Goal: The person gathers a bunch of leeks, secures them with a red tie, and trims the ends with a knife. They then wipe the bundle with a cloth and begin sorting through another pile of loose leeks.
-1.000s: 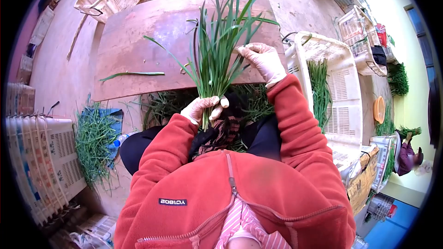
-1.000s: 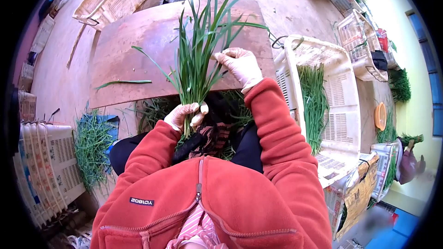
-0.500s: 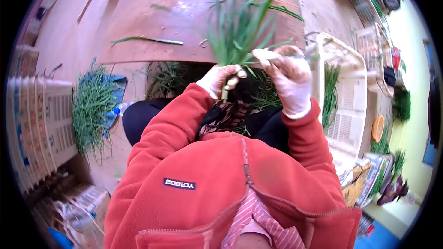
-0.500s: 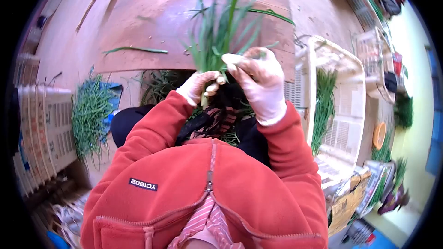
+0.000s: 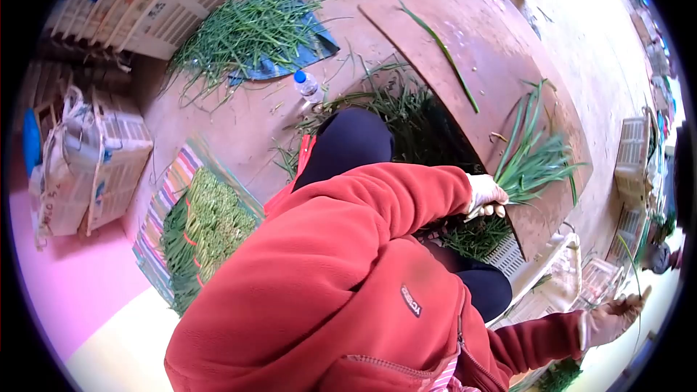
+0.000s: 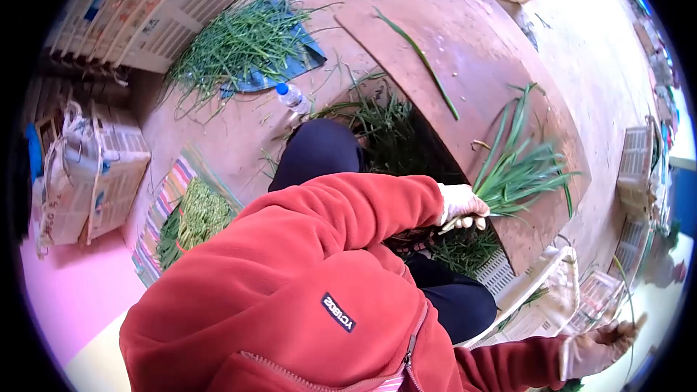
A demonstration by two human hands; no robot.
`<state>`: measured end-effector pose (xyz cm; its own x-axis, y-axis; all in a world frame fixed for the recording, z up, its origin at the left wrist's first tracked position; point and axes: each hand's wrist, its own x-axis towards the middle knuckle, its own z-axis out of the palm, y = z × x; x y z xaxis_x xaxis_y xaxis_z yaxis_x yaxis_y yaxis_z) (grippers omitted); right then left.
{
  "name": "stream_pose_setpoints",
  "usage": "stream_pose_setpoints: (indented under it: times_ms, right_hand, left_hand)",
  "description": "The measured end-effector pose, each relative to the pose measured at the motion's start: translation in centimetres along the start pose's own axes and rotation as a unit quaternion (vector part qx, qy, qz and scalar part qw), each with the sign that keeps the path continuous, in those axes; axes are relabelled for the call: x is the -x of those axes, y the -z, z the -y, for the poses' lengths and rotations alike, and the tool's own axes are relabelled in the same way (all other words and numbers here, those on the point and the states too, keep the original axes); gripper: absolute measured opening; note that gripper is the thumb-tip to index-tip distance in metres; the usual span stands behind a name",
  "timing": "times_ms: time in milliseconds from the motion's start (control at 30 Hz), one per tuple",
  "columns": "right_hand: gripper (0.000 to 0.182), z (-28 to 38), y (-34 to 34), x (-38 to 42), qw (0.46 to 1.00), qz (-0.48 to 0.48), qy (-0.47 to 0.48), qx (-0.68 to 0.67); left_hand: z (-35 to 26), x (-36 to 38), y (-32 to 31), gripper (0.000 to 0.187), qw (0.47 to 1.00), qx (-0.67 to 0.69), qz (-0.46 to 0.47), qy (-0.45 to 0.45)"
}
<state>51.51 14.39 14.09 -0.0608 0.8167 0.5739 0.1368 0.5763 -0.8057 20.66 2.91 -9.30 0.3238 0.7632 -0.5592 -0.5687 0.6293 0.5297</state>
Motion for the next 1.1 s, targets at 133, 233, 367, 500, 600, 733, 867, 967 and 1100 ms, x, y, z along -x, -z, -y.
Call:
stream_pose_setpoints:
  times_ms: [133, 233, 367, 500, 600, 733, 867, 967, 1100]
  right_hand:
    - [0.035, 2.9, -17.2, 3.5, 0.985, 0.122, 0.109, 0.056]
    - [0.031, 5.9, -26.2, 6.0, 0.930, 0.360, -0.023, 0.065]
    - [0.030, 1.3, -19.1, 4.3, 0.994, 0.075, -0.073, -0.022]
    - [0.027, -0.9, -14.6, 5.8, 0.993, 0.016, -0.114, 0.013]
    - [0.026, -2.3, -14.1, 7.0, 0.995, 0.024, -0.099, 0.024]
    - [0.024, -2.5, -14.5, 7.3, 0.993, 0.021, -0.053, 0.103]
    - [0.023, -2.2, -15.3, 7.0, 0.991, 0.032, -0.059, 0.116]
    - [0.024, -1.6, -16.5, 6.7, 0.989, 0.064, -0.081, 0.104]
    - [0.026, -3.5, -18.0, 4.7, 0.966, 0.061, -0.240, 0.075]
  left_hand:
    - [0.1, 0.4, 0.3, 0.059, 0.997, -0.010, 0.075, -0.030]
    - [0.0, -0.1, 0.1, 0.049, 0.994, -0.003, 0.088, -0.057]
    - [0.0, -0.3, 1.6, 0.040, 0.990, -0.013, 0.123, -0.060]
    - [-0.3, -0.3, 1.3, 0.036, 0.988, 0.004, 0.093, -0.122]
    - [-0.2, -0.6, 0.6, 0.034, 0.988, 0.013, 0.093, -0.121]
    - [0.1, -1.3, 0.4, 0.033, 0.989, 0.012, 0.097, -0.115]
    - [0.2, -1.4, 0.1, 0.034, 0.989, 0.005, 0.099, -0.112]
    - [0.3, -1.7, 0.0, 0.035, 0.987, 0.002, 0.103, -0.121]
    - [0.5, -1.7, 0.0, 0.034, 0.988, -0.011, 0.104, -0.112]
